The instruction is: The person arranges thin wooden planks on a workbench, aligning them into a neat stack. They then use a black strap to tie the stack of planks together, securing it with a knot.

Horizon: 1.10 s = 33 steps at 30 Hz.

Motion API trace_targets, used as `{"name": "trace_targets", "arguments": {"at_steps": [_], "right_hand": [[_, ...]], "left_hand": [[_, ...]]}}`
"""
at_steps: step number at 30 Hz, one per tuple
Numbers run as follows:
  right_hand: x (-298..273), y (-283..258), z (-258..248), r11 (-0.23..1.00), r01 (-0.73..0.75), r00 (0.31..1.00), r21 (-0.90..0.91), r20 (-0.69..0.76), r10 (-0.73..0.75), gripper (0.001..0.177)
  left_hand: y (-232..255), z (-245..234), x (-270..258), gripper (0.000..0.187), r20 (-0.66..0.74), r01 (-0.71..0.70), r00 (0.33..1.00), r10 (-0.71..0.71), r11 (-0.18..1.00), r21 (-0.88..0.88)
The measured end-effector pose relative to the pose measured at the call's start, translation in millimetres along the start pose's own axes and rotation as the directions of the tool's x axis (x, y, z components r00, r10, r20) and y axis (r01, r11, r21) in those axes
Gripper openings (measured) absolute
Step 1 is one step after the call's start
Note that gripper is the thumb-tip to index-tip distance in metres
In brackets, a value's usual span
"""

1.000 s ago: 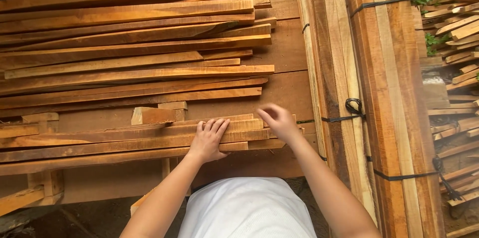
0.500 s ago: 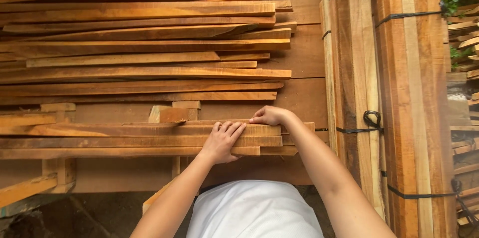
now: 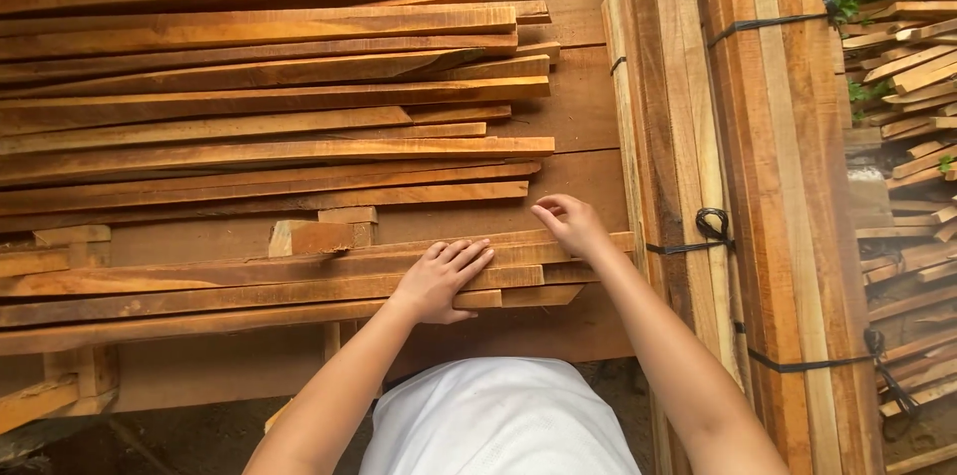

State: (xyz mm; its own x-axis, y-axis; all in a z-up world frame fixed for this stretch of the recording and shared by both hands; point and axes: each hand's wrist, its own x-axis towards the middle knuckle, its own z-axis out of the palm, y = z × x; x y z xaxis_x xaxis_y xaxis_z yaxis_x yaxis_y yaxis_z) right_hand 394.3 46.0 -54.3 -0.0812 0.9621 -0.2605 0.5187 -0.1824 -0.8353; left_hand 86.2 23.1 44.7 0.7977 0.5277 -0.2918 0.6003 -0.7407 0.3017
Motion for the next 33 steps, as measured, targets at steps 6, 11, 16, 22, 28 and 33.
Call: {"name": "trace_targets", "arguments": {"at_steps": [6,11,16,22,28,33], "right_hand": [[-84,-77,-2,0.875,0.222,0.971,-0.430,0.184,-0.155,0.104],[-101,-73,11,0.883,0.134,0.990,-0.450,0.105,-0.097,0.113],[-99,-85,33,0.743,0.191,0.981,-0.641,0.145,-0.127,0.112],[-89,-75,82,0.617,0.552,0.818,-0.562,0.217,-0.533,0.095],[-88,-60,93,0.600,0.549,0.768,-0.582,0.067,-0.637,0.058],[-91,-65,92,0.619,0.523,0.797,-0.585,0.078,-0.599,0.050]], "left_hand": [[-8,18,1,0.121,-0.085,-0.029,0.996,0.033,0.999,0.046],[-5,41,-7,0.128,-0.113,0.093,0.990,-0.080,0.989,0.116],[-2,56,-15,0.129,-0.198,0.218,0.960,-0.200,0.973,0.076],[-20,78,-13,0.124,-0.187,0.168,0.969,-0.162,0.986,0.017],[-6,64,-18,0.122,-0.122,0.248,0.963,-0.241,0.968,0.046],[-14,58,-48,0.131,-0.152,0.413,0.904,-0.399,0.908,0.073]]}}
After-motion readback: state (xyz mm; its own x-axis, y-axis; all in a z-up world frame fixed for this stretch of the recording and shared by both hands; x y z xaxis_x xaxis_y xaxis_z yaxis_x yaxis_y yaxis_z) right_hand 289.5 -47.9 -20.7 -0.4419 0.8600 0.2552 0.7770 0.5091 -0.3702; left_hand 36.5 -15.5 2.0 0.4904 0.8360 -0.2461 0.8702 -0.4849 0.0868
